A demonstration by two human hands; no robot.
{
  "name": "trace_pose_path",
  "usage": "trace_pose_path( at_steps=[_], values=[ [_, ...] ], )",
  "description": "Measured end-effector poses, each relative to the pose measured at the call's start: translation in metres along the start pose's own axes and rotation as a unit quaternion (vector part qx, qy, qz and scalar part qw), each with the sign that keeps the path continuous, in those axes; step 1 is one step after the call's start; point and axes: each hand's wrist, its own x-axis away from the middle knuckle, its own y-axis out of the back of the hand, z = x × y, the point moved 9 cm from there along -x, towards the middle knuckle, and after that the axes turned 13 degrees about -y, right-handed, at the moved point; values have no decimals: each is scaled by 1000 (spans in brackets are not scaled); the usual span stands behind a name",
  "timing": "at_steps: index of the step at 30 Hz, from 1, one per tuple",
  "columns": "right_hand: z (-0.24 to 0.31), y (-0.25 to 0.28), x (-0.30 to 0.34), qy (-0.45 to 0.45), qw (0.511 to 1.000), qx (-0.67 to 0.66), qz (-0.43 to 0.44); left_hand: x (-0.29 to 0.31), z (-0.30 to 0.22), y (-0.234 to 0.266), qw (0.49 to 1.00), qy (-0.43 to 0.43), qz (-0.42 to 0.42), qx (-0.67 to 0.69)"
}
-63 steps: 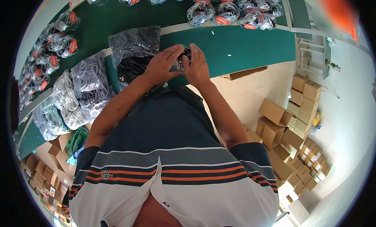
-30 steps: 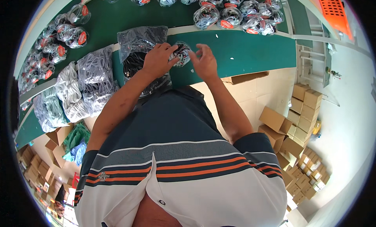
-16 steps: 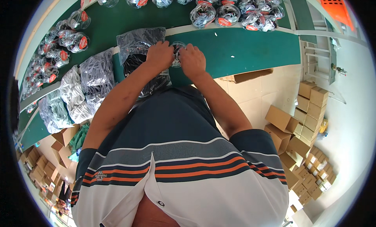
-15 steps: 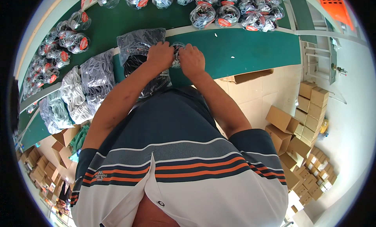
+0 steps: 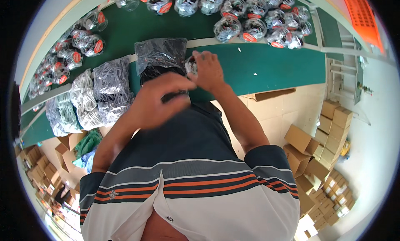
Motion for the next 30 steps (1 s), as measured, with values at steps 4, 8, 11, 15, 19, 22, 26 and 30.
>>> trace_pose_path(
  at_steps=[4, 8, 11, 15, 19, 22, 26, 30],
  values=[
    [-1, 44, -58, 39, 990, -23, -135, -3, -141, -1, 949, -267, 127, 110],
    [-1, 47, -130, -54, 990, 88, -95, 1, -194, 8, 903, -292, 78, 305],
    [-20, 24, -162, -85, 984, 149, -55, 5, -196, 15, 916, -289, 53, 272],
    [-29, -11, -182, -35, 984, 161, -74, 19, -195, 27, 934, -270, -4, 232],
    [-27, -5, -181, -37, 967, 212, -135, 31, -196, 48, 937, -285, 1, 200],
    [30, 25, -142, 38, 957, 112, -263, 64, -178, 61, 930, -262, -22, 258],
    [88, -59, -62, 64, 987, -86, 124, 84, -120, 48, 945, -184, 18, 271],
    [105, -126, -9, 12, 994, -35, 104, 146, -3, 47, 905, 158, -274, 286]
  ],
)
